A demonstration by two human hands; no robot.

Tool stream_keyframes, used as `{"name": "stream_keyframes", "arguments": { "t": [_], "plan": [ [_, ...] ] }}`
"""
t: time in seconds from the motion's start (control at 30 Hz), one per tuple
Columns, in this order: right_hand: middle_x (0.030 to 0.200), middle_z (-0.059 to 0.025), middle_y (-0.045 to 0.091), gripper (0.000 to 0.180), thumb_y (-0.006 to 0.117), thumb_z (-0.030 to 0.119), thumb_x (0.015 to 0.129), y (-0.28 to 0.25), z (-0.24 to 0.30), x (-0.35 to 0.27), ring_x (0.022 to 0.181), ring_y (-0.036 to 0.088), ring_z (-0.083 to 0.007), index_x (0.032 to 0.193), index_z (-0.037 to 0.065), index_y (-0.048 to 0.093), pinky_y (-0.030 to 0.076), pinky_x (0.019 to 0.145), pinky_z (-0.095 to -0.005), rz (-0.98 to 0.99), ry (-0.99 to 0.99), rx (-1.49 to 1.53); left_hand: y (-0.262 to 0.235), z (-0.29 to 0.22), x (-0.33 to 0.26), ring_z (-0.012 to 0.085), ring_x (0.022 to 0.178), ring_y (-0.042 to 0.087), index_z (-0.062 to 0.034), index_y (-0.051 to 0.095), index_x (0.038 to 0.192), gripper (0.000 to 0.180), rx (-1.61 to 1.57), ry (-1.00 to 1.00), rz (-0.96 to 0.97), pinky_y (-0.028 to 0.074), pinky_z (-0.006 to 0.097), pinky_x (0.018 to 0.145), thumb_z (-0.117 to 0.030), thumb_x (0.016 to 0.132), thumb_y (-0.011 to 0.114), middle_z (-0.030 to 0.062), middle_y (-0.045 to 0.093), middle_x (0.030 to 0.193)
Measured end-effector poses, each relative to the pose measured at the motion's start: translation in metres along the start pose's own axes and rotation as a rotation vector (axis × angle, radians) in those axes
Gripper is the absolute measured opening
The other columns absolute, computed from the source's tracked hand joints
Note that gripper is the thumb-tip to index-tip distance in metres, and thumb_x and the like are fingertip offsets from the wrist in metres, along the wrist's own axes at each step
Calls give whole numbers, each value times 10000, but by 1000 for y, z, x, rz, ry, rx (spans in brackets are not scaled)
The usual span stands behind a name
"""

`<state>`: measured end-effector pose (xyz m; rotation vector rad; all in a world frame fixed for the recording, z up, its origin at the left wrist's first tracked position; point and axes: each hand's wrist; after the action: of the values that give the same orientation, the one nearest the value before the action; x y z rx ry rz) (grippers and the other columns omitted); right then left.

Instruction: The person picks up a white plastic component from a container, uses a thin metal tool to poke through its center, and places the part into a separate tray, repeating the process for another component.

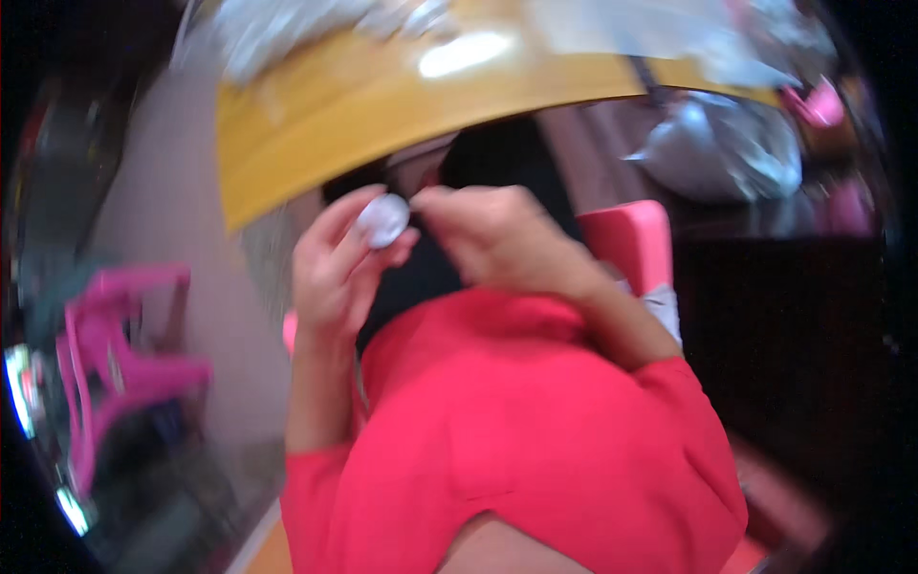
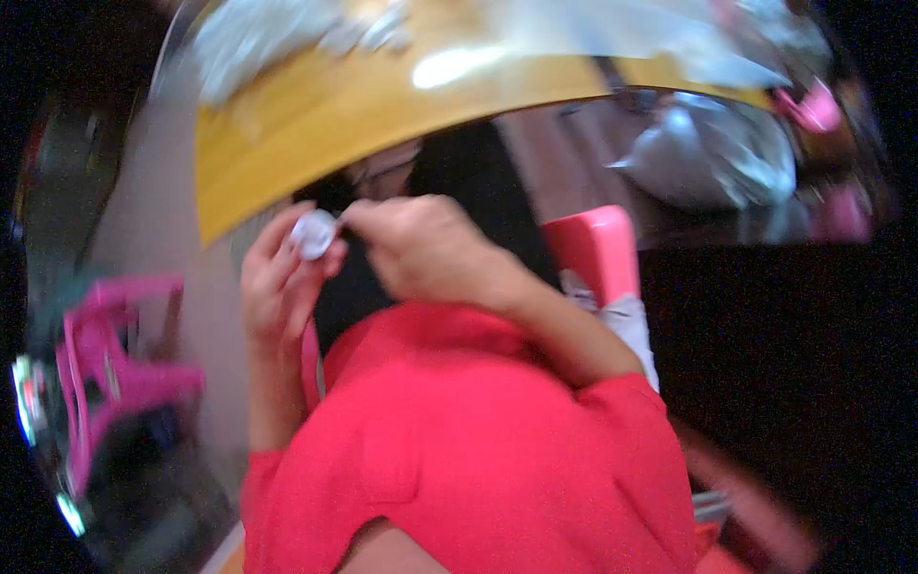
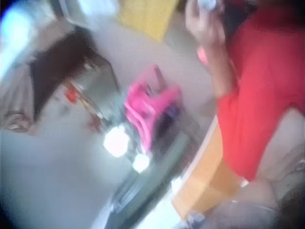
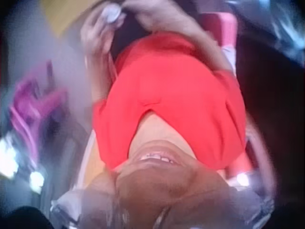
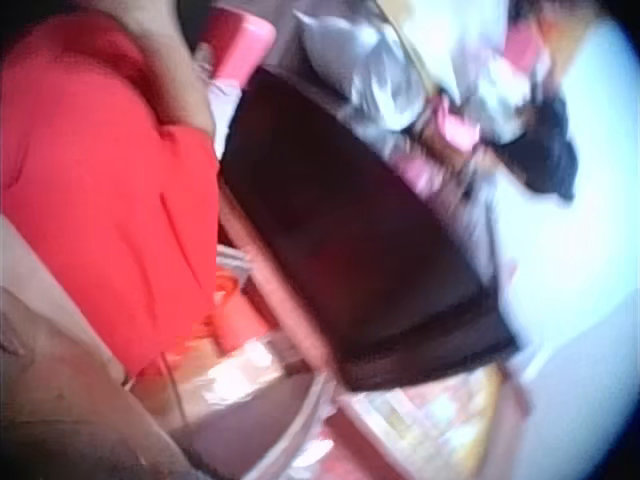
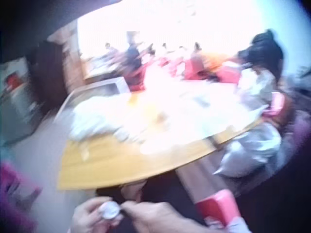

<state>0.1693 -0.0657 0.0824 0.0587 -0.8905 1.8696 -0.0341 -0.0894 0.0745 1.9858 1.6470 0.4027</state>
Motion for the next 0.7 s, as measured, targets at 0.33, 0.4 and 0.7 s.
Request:
{"name": "stream_keyframes", "arguments": {
  "t": [0.33, 0.4, 0.7],
  "plan": [
    [698, -135, 581, 477, 549, -140, 727, 25, 12, -2, 592, 604, -247, 1187, -17, 571, 489, 529, -320, 184, -35, -185, -33, 11, -23, 343, 937, 646, 28, 517, 1248, 359, -61, 78, -31, 553, 394, 775, -137, 931, 549, 244, 613, 1093],
    [692, -124, 578, 484, 549, -138, 724, 29, 15, -3, 590, 601, -243, 1191, -12, 570, 491, 526, -319, 173, -35, -232, -33, 13, -24, 297, 931, 662, 55, 538, 1206, 310, -105, 112, -36, 561, 358, 792, -64, 921, 562, 202, 647, 1025],
    [695, -125, 565, 386, 568, 51, 758, 37, 6, -2, 585, 603, -273, 1135, -31, 577, 494, 495, -368, 174, -44, -290, -34, 23, -18, 290, 944, 659, 52, 548, 1194, 299, -165, 67, -28, 557, 366, 821, -44, 911, 571, 200, 645, 1045]
  ]
}}
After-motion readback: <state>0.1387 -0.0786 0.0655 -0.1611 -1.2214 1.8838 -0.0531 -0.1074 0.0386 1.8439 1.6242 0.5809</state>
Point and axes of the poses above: each hand's wrist, its own x-axis towards the middle knuckle, its own y-axis out of the palm, z = x × y
